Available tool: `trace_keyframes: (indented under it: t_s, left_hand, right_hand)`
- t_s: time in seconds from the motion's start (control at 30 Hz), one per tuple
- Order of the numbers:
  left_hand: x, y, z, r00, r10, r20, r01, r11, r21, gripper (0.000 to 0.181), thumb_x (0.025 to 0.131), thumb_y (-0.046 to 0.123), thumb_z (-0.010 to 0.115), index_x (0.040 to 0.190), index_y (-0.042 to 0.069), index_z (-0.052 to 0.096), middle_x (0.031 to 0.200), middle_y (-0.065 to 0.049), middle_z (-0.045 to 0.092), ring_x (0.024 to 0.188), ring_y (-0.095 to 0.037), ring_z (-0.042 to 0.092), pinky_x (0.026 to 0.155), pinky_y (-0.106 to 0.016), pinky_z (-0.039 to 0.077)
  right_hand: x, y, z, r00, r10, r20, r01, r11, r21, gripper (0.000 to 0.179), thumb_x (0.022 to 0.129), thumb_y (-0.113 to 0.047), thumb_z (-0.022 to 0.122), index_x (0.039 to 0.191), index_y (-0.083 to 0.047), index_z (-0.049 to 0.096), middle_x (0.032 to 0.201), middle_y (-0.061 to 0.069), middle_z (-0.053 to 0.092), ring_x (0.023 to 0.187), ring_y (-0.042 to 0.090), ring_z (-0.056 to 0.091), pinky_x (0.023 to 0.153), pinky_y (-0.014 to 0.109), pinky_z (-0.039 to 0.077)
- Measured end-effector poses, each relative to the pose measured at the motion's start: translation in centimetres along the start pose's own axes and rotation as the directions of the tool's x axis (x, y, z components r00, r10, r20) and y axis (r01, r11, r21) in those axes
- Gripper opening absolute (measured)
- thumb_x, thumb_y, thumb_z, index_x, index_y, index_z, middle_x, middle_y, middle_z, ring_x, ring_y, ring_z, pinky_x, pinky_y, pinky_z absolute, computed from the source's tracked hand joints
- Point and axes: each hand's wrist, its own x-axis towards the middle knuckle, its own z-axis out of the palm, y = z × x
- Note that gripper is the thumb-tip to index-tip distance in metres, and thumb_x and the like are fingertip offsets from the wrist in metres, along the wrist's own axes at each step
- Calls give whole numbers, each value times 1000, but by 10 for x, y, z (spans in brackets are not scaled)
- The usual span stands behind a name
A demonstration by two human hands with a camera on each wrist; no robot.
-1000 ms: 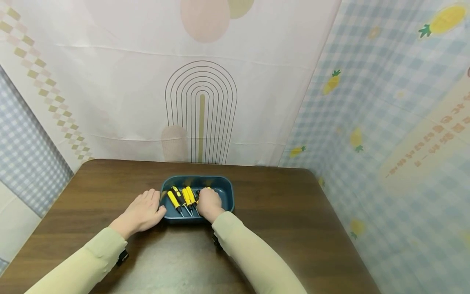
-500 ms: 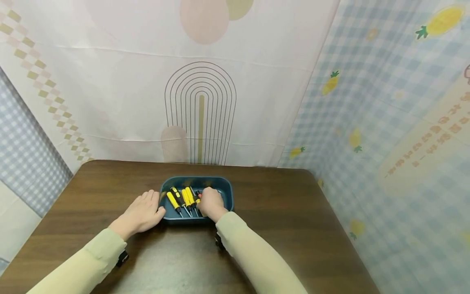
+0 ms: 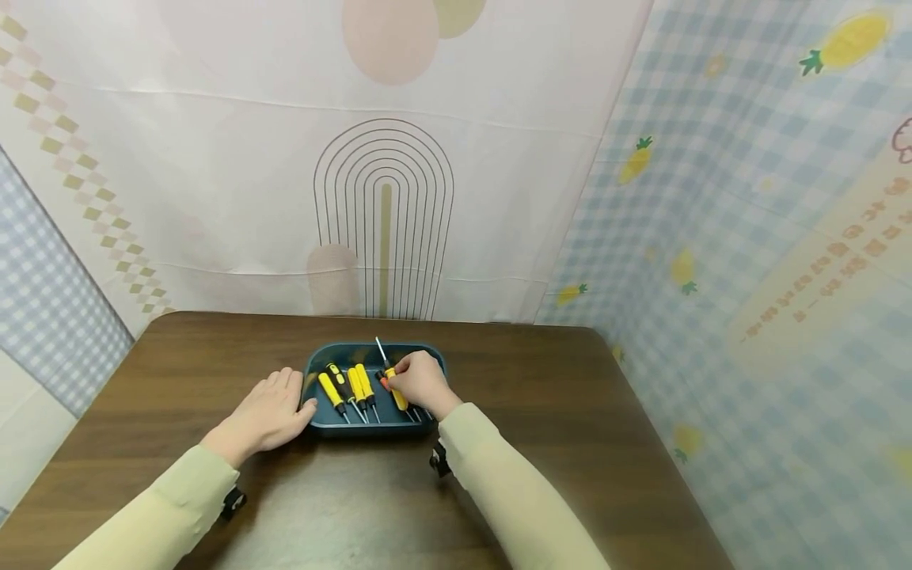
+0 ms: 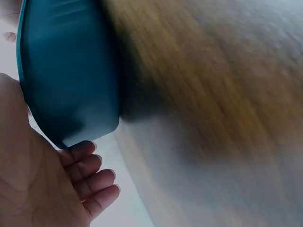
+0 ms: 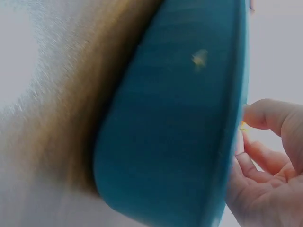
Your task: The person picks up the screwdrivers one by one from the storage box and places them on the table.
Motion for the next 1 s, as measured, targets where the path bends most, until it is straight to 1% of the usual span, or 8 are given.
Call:
trace_keyframes:
  t_s: [0.1,0.17,0.3,0.4,0.53,0.67,0.83,1.0]
  left_hand:
    - [1,0,-1,1000,-2,2,2,1000,-13,52,94,40,49,112,-8,50,98,-15,49,95,-33,48,84,-49,40]
    - [1,1,-1,1000,-6,-5,6,1000,-21,52,93,39,50,112,-9,50,99,-16,49,96,-34,49,85,-50,40]
    - [2,-1,0,1000,-25,-6,25,999,-27,42,91,31,50,108,-7,51,96,-14,48,93,-32,48,84,-49,40]
    - [3,-3,0,999,-47,5,47,998,-40,38,88,25,49,108,-7,50,97,-14,48,92,-31,47,84,-48,40]
    - [4,-6,0,998,-66,6,66,997,-41,38,88,23,49,109,-8,49,98,-16,48,93,-32,46,85,-49,40]
    - [3,-8,1,997,-73,-10,72,997,-34,36,87,23,50,107,-7,49,97,-15,47,92,-32,46,84,-48,40]
    - [2,-10,2,997,-80,-17,80,996,-43,34,87,22,50,105,-7,50,95,-14,47,90,-31,47,83,-48,40]
    - [3,-10,4,998,-69,-4,69,996,-62,32,88,21,49,105,-6,50,94,-12,47,89,-29,46,82,-47,40]
  right_hand:
    - [0,1,-9,1000,12,5,-13,998,61,21,87,-20,70,102,-5,70,91,4,64,74,16,62,64,30,53]
    - [0,3,-15,1000,10,15,-12,992,125,25,88,-20,70,105,-3,69,94,6,65,78,18,63,69,35,55]
    - [0,7,-29,999,5,36,-15,960,278,29,88,-18,70,110,-1,66,100,10,65,82,21,66,79,45,53]
    - [1,12,-39,999,13,42,-27,936,350,31,87,-17,71,113,0,65,104,12,65,84,23,67,83,47,52]
    - [1,19,-54,998,50,29,-57,927,370,33,87,-19,71,114,-1,65,105,12,64,87,23,67,81,42,53]
    - [2,27,-72,997,81,0,-75,917,391,32,87,-19,72,112,-1,65,104,13,65,88,24,67,78,38,54]
    - [1,42,-92,997,81,-3,-73,911,405,33,88,-17,70,113,3,64,107,16,64,90,25,67,77,37,54]
    - [0,67,-99,993,114,7,-108,911,398,37,89,-18,68,117,5,62,109,18,63,92,25,67,86,44,51]
